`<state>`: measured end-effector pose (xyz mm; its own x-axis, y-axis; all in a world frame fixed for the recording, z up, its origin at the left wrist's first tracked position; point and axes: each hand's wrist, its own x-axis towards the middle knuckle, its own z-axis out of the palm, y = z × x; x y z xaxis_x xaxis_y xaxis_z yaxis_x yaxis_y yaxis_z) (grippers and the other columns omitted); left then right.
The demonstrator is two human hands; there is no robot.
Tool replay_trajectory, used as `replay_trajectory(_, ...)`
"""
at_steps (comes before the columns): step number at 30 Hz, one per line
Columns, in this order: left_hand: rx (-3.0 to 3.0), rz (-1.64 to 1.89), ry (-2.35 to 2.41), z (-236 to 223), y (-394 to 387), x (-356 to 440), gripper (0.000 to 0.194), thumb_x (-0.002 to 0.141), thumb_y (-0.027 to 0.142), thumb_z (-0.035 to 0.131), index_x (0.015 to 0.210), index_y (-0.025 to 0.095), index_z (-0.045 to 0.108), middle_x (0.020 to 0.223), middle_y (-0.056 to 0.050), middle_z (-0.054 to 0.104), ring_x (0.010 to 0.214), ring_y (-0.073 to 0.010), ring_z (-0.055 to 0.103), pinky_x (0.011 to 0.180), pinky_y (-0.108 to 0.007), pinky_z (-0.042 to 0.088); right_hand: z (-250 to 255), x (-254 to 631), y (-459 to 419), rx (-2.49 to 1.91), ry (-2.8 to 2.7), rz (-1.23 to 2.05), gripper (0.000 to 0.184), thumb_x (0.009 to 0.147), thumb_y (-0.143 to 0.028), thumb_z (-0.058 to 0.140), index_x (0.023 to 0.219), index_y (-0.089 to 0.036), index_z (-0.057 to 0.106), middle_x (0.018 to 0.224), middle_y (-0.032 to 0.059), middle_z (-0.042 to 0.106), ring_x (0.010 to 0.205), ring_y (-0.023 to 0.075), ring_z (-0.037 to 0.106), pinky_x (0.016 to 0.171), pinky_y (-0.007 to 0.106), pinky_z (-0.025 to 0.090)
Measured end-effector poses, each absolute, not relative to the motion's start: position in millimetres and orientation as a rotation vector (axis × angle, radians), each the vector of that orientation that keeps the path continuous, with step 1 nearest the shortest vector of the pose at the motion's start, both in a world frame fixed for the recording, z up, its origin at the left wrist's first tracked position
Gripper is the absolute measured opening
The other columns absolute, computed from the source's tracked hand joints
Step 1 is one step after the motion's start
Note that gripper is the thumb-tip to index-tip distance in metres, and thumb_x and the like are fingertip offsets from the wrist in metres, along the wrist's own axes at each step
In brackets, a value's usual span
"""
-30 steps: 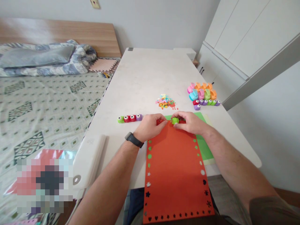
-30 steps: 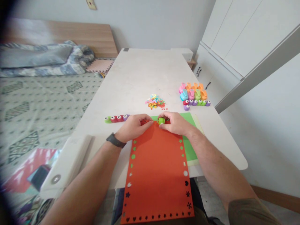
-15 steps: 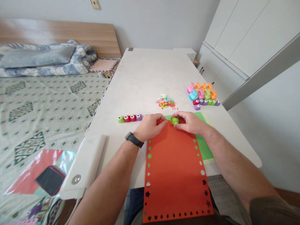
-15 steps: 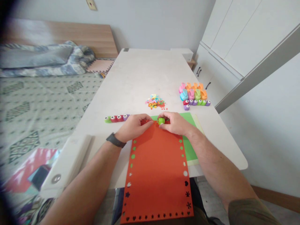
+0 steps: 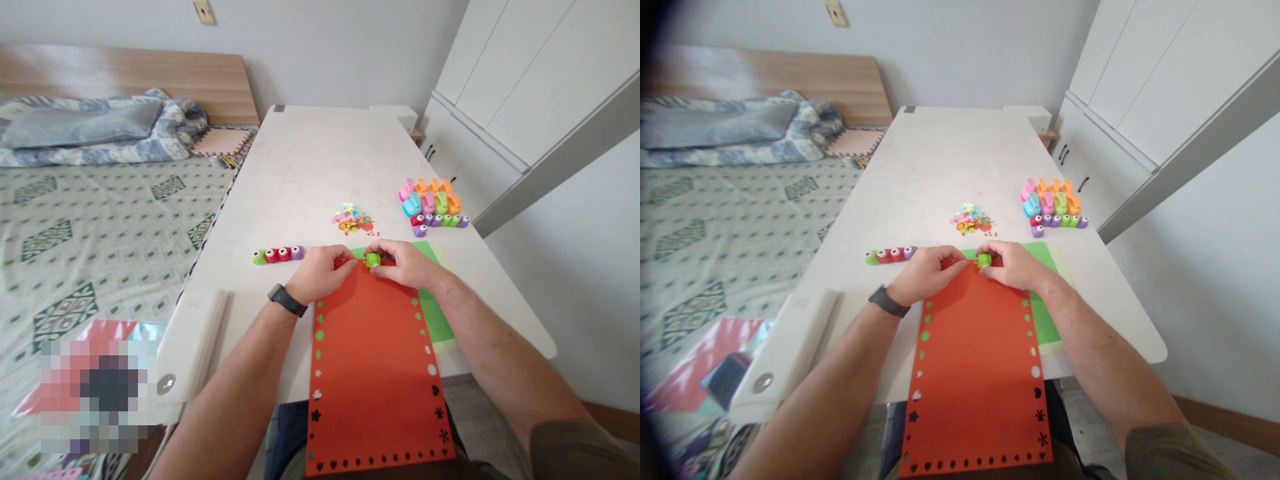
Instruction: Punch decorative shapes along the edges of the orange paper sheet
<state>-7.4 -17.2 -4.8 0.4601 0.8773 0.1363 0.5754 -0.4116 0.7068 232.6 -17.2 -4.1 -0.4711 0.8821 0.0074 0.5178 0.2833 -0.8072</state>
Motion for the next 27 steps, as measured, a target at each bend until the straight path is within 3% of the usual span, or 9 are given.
replay_trajectory(27,2.121,0.677,1.200,-3.9,-18.2,-6.9,0.026,0.093,0.036,0.057,0.090,0.017,0.075,0.076,-0.001,0.071,0.066,-0.0130,0.058,0.063,-0.025,0.040,-0.2,232.2,-18.1,-1.278,-2.072,1.117,0.025,0.079,-0.026,0.072,0.102,-0.018,0.069,0.088,0.0017,0.069,0.080,0.0164,0.060,0.076,0.029,0.046)
